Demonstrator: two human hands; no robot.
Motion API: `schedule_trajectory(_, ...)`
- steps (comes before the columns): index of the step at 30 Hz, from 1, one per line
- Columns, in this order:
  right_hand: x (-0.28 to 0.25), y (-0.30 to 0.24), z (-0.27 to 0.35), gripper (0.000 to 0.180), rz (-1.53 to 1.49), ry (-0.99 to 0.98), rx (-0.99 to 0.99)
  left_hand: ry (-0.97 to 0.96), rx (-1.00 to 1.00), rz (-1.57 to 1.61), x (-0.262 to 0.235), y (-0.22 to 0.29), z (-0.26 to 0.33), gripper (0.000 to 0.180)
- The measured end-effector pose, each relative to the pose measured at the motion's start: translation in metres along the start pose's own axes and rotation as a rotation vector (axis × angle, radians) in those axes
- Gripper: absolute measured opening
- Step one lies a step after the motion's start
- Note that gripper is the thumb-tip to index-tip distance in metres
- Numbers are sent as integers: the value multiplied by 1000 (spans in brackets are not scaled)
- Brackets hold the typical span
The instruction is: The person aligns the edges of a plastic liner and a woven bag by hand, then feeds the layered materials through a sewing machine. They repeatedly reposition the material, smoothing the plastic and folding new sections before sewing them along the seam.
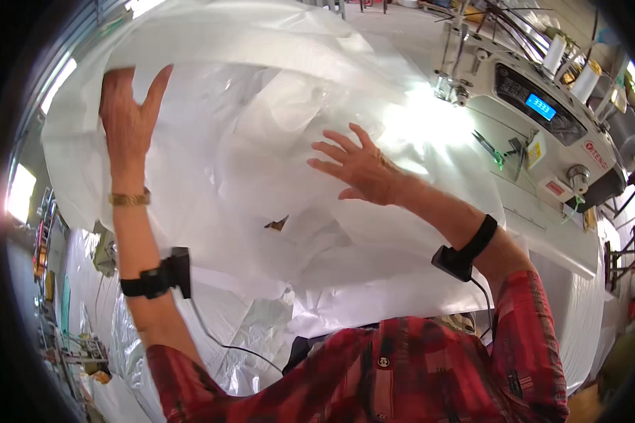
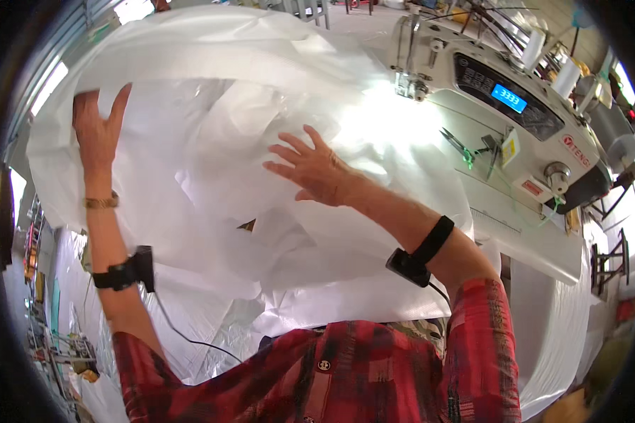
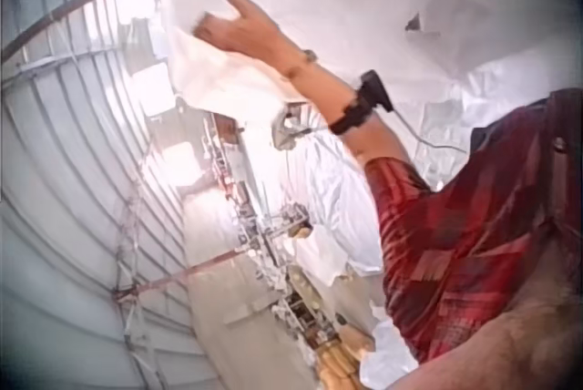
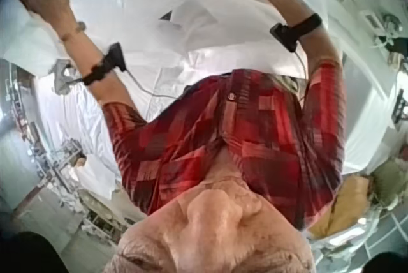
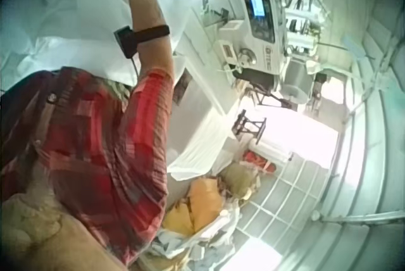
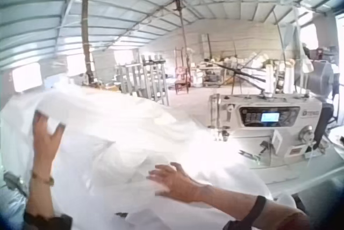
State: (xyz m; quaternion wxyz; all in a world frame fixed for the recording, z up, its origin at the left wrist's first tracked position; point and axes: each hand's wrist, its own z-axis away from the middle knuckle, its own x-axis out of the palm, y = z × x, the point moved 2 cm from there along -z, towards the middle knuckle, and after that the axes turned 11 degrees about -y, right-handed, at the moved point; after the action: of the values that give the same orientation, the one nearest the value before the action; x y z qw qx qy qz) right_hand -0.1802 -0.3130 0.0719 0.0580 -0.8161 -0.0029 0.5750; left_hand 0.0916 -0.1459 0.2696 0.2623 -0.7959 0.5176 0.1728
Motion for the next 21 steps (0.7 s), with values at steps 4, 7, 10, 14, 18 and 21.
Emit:
schedule_trajectory(4, 27, -22, -21, 42, 388, -13, -110, -30, 151, -35, -24, -7, -11, 46)
schedule_trajectory(7, 14, -34, -27, 35, 284, -33, -128, -372, 104, 31, -27, -30, 3, 42)
schedule_trajectory(10, -39, -57, -2, 27, 69, 214, -305, -441, 152, -13, -13, -52, 25, 46)
schedule_trajectory(14, -85, -130, 54, 32, -298, 213, -553, -754, -182, 20, 18, -64, 64, 50)
schedule_trajectory(18, -85, -167, 75, 42, -407, -262, -459, -1218, -296, 300, 36, -11, 116, 41)
schedule_trajectory(21, -85, -171, 79, 44, -374, -206, -481, -1227, 27, 977, 46, 72, 141, 37)
